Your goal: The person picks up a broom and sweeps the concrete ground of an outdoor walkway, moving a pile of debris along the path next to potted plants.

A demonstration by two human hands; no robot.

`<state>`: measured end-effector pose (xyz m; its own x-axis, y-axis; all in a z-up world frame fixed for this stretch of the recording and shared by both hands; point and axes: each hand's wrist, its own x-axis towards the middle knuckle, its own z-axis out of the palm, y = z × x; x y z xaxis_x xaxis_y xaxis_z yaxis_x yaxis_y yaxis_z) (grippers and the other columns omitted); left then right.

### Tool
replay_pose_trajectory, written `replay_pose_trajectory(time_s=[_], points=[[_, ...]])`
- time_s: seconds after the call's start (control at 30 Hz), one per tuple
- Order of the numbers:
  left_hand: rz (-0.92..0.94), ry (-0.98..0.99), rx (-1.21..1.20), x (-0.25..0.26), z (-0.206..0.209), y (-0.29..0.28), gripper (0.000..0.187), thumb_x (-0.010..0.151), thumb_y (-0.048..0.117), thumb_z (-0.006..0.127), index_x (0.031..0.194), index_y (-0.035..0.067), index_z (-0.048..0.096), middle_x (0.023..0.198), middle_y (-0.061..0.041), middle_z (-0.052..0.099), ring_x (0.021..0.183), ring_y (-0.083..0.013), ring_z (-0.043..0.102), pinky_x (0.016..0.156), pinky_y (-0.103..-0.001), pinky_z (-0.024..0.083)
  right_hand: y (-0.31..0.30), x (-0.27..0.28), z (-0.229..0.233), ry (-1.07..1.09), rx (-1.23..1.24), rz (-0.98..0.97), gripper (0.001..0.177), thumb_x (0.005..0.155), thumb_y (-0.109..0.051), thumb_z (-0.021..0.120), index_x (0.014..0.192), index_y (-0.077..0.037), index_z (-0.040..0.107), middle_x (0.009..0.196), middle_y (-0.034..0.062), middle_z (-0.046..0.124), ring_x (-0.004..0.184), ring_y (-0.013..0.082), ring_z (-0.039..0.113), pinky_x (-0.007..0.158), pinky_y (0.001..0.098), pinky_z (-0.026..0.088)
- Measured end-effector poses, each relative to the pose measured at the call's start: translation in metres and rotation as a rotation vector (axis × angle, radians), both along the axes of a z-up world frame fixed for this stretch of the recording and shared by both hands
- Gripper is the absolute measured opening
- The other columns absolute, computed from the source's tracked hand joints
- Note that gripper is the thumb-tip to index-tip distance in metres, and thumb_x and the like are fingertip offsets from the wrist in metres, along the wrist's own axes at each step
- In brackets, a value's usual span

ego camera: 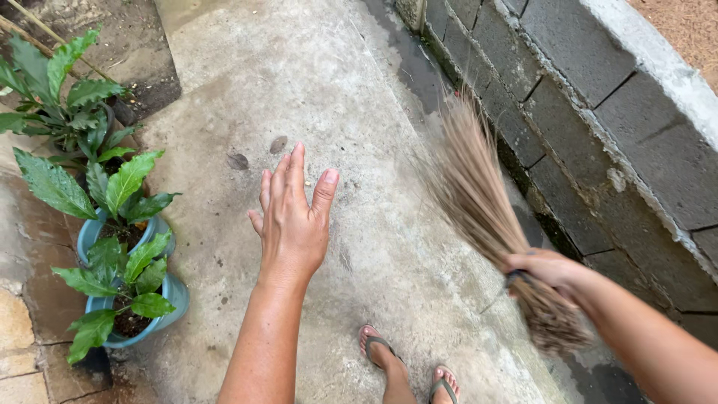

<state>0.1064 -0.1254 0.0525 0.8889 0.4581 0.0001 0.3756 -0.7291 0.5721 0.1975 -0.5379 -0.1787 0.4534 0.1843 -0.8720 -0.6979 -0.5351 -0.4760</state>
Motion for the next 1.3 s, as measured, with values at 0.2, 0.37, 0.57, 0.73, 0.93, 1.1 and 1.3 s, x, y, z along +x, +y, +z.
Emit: replay_pose_trajectory(time_s=[0.2, 0.37, 0.57, 0.73, 0.93, 1.1, 1.3], points=[[0.006, -0.007, -0.009, 0.024, -0.003, 0.041, 0.083, 0.093, 0.073, 0.041, 0.161, 0.026, 0.035, 0.169, -0.008, 0.031, 0.158, -0.0383, 0.017, 0.113, -0.082, 0.009, 0.117, -0.018, -0.049, 0.248, 0.136, 0.005, 0.045, 0.084, -0.034, 0.081, 0.11, 0.001, 0.071, 0.099, 0.0238, 0.075, 0.078, 0.0296, 0.074, 0.069, 0.0402, 0.065], [-0.001, 0.011, 0.025, 0.047, -0.007, 0.088, 0.082, 0.094, 0.073, 0.04, 0.161, 0.026, 0.035, 0.168, -0.01, 0.031, 0.158, -0.0381, 0.016, 0.113, -0.081, 0.008, 0.165, 0.001, -0.04, 0.183, 0.209, 0.069, 0.043, 0.083, -0.026, 0.081, 0.113, 0.0, 0.064, 0.089, 0.0169, 0.073, 0.074, 0.0267, 0.074, 0.065, 0.0373, 0.062], [0.037, 0.0, 0.048, 0.066, -0.006, 0.136, 0.08, 0.094, 0.074, 0.039, 0.158, 0.027, 0.041, 0.168, -0.011, 0.031, 0.158, -0.0378, 0.016, 0.115, -0.08, 0.009, 0.126, 0.072, 0.062, -0.151, 0.059, 0.212, 0.047, 0.077, -0.023, 0.085, 0.114, -0.001, 0.066, 0.088, 0.0138, 0.076, 0.073, 0.0199, 0.072, 0.067, 0.035, 0.061], [0.057, 0.0, 0.031, 0.077, -0.002, 0.152, 0.079, 0.095, 0.073, 0.038, 0.157, 0.026, 0.043, 0.168, -0.011, 0.029, 0.158, -0.038, 0.013, 0.114, -0.08, 0.007, 0.1, 0.123, 0.089, -0.22, 0.002, 0.054, 0.051, 0.078, -0.02, 0.085, 0.117, 0.002, 0.061, 0.084, 0.0151, 0.071, 0.07, 0.0233, 0.066, 0.062, 0.0385, 0.056], [0.114, -0.005, 0.039, 0.086, 0.003, 0.156, 0.079, 0.094, 0.073, 0.038, 0.158, 0.026, 0.043, 0.168, -0.01, 0.029, 0.158, -0.0375, 0.013, 0.114, -0.08, 0.008, 0.138, 0.174, 0.008, 0.016, -0.106, 0.026, 0.039, 0.083, -0.02, 0.08, 0.112, -0.001, 0.061, 0.084, 0.0222, 0.072, 0.066, 0.0313, 0.07, 0.06, 0.0449, 0.061], [0.234, -0.005, 0.049, 0.091, 0.004, 0.154, 0.081, 0.093, 0.074, 0.04, 0.158, 0.026, 0.042, 0.169, -0.009, 0.03, 0.158, -0.0364, 0.015, 0.114, -0.08, 0.01, 0.19, 0.187, -0.08, 0.123, 0.055, 0.129, 0.034, 0.08, -0.016, 0.081, 0.106, 0.005, 0.072, 0.08, 0.0195, 0.073, 0.062, 0.0297, 0.072, 0.056, 0.0422, 0.06], [0.369, -0.001, 0.046, 0.113, 0.006, 0.124, 0.08, 0.093, 0.073, 0.04, 0.157, 0.026, 0.043, 0.169, -0.009, 0.029, 0.158, -0.0367, 0.016, 0.114, -0.08, 0.01, 0.212, 0.25, -0.034, 0.055, 0.204, 0.245, 0.04, 0.079, -0.013, 0.081, 0.111, 0.003, 0.063, 0.08, 0.0197, 0.071, 0.061, 0.0299, 0.071, 0.055, 0.0409, 0.059]])
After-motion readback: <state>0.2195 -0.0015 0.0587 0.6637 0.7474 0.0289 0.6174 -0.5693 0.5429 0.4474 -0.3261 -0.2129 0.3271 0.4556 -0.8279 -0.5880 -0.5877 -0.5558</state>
